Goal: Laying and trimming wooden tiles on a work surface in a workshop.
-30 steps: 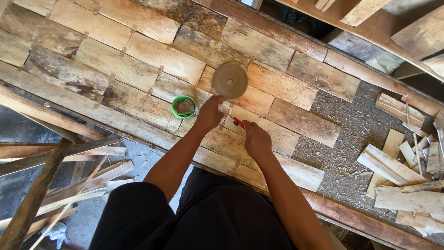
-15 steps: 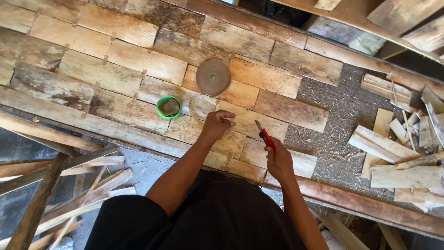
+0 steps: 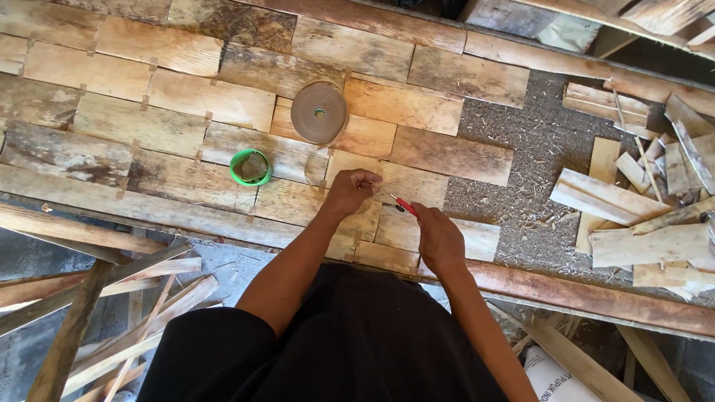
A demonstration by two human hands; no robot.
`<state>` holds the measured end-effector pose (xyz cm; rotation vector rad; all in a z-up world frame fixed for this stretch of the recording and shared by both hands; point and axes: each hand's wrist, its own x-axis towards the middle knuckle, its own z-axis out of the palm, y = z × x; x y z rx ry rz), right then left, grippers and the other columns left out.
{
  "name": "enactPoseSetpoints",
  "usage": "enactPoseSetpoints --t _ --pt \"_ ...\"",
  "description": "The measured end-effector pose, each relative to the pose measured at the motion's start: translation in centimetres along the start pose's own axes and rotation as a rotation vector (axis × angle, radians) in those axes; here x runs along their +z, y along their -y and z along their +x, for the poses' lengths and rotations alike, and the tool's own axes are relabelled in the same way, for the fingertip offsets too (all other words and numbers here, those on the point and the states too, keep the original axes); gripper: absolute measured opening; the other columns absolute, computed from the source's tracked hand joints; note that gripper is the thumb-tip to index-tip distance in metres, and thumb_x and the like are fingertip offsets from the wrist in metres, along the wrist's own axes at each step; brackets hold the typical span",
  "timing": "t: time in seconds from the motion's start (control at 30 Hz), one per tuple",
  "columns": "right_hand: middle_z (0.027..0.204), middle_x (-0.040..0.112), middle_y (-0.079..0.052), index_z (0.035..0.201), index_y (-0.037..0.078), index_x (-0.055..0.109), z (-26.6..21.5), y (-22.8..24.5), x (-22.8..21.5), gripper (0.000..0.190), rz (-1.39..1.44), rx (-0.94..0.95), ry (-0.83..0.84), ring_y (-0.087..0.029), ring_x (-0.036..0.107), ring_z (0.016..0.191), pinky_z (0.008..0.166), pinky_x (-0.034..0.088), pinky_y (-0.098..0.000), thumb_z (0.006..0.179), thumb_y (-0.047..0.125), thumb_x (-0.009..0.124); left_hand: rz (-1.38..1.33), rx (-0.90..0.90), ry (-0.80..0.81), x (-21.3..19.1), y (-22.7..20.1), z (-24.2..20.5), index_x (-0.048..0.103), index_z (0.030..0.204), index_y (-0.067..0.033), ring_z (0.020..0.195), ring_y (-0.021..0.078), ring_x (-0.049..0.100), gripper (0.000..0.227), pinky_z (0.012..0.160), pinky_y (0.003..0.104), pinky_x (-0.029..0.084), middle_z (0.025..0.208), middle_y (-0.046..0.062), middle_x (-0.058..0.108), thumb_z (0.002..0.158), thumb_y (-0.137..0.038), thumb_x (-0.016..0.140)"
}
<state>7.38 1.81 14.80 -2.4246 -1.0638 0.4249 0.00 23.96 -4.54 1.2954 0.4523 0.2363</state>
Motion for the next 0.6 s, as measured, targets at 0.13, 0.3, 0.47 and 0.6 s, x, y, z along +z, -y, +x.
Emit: enactPoseSetpoints --t 0.13,0.3,0.47,0.6 --pt "0.099 0.066 -0.014 0.132 0.015 0.064 0.5 -0.2 -0.1 0.036 -0.051 -0.004 0.024 -0.039 0.064 0.088 0.074 0.051 -0.0503 0.098 0.009 0.056 0.065 -0.099 -0.003 0.4 -2.6 -1.0 0.077 0.122 0.0005 0.065 0.0018 0.051 0.036 0.06 0.02 0.045 0.078 -0.003 0.064 0.086 0.005 0.075" --pt "0.099 0.067 -0.014 0.133 0.014 0.064 1.2 -0.2 0.0 0.037 -0.114 -0.061 0.033 -0.038 0.064 0.088 0.075 0.052 -0.0493 0.097 0.008 0.055 0.049 -0.125 0.054 0.8 -5.4 -1.7 0.07 0.133 -0.004 0.062 -0.0014 0.046 0.048 0.058 0.017 0.042 0.084 -0.01 0.067 0.086 0.008 0.066" --pt "0.101 0.067 -0.015 0.134 0.013 0.063 1.7 -0.2 0.2 0.041 -0.108 -0.076 0.035 -0.038 0.065 0.089 0.076 0.053 -0.0497 0.095 0.004 0.054 0.152 -0.11 0.053 0.8 -5.6 -1.8 0.071 0.133 -0.0079 0.057 -0.0005 0.039 0.049 0.055 0.018 0.037 0.071 -0.01 0.055 0.087 0.007 0.066" --pt "0.101 0.068 -0.015 0.134 0.012 0.063 2.3 0.3 0.1 0.045 -0.1 -0.055 0.057 -0.039 0.065 0.089 0.076 0.053 -0.0498 0.093 -0.001 0.054 0.176 -0.114 0.055 0.6 -5.8 -1.9 0.072 0.133 -0.0098 0.056 0.0006 0.038 0.049 0.053 0.02 0.036 0.065 -0.009 0.05 0.086 0.006 0.068"
